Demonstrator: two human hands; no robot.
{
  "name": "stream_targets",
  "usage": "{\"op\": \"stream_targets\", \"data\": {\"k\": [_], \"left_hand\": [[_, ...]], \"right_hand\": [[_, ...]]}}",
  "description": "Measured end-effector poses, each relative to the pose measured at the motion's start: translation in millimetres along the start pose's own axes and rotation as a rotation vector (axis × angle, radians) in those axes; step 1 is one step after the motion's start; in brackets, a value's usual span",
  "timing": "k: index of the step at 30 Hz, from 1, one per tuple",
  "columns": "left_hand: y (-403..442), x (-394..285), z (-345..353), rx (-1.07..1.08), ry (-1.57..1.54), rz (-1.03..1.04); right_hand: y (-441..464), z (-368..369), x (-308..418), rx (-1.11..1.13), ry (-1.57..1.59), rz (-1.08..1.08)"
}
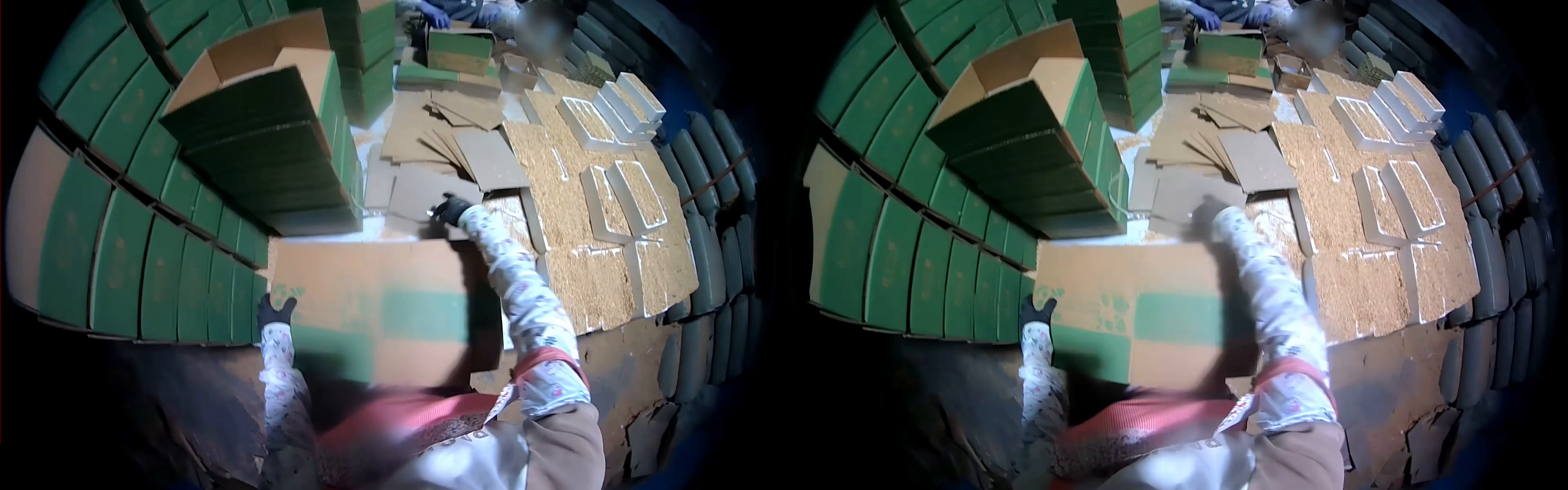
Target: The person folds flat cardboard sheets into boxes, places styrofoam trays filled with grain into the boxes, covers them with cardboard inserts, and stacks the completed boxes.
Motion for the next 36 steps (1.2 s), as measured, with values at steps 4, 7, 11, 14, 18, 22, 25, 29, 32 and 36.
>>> {"op": "stream_targets", "data": {"k": [4, 7, 11, 14, 18, 22, 25, 29, 32, 36], "left_hand": [[-2.3, -23.5, -21.9, -0.115, -0.278, 0.008], [8.3, -4.0, -27.2, -0.276, -0.102, -0.038], [30.1, -24.8, -62.6, -0.232, -0.422, 0.094], [59.7, -31.4, -78.1, -0.216, -0.602, 0.244], [110.3, -73.9, -56.3, 0.089, -1.109, 0.603], [114.1, -139.9, -30.8, 0.309, -1.179, 0.602], [90.6, -193.1, -9.2, 0.117, -1.063, 0.713], [-69.8, -324.9, -32.0, -0.962, 0.410, 0.533], [-105.7, -296.1, -78.0, 0.051, -0.139, 1.681], [-97.4, -293.7, -119.5, 0.456, -0.332, 1.541]], "right_hand": [[36.1, -23.3, 8.9, 0.114, -0.187, 0.197], [21.2, -13.0, -34.1, 0.119, -0.225, 0.247], [-122.8, 34.8, -133.1, 0.251, -0.186, 0.544], [-326.2, 62.2, -163.3, 0.495, -0.200, 0.641], [-453.5, 10.7, -26.5, 0.728, -0.018, 0.050], [-392.5, -167.8, 74.1, 0.253, 0.923, 0.664], [-333.1, -155.5, 138.2, 0.033, 0.620, 0.048], [-268.4, -182.3, 221.7, 0.268, 0.574, 0.051], [-248.0, -206.9, 232.4, 0.171, 0.544, -0.223], [-231.7, -189.0, 227.0, 0.114, 0.571, -0.460]]}}
Point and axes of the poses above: each hand's wrist, its own y-axis towards the middle knuckle, its own z-axis out of the palm, x = y × z, the point moved 3 cm from there along y, towards the middle knuckle, and after that the axes turned 10 degrees about z, right-handed, at the moved point
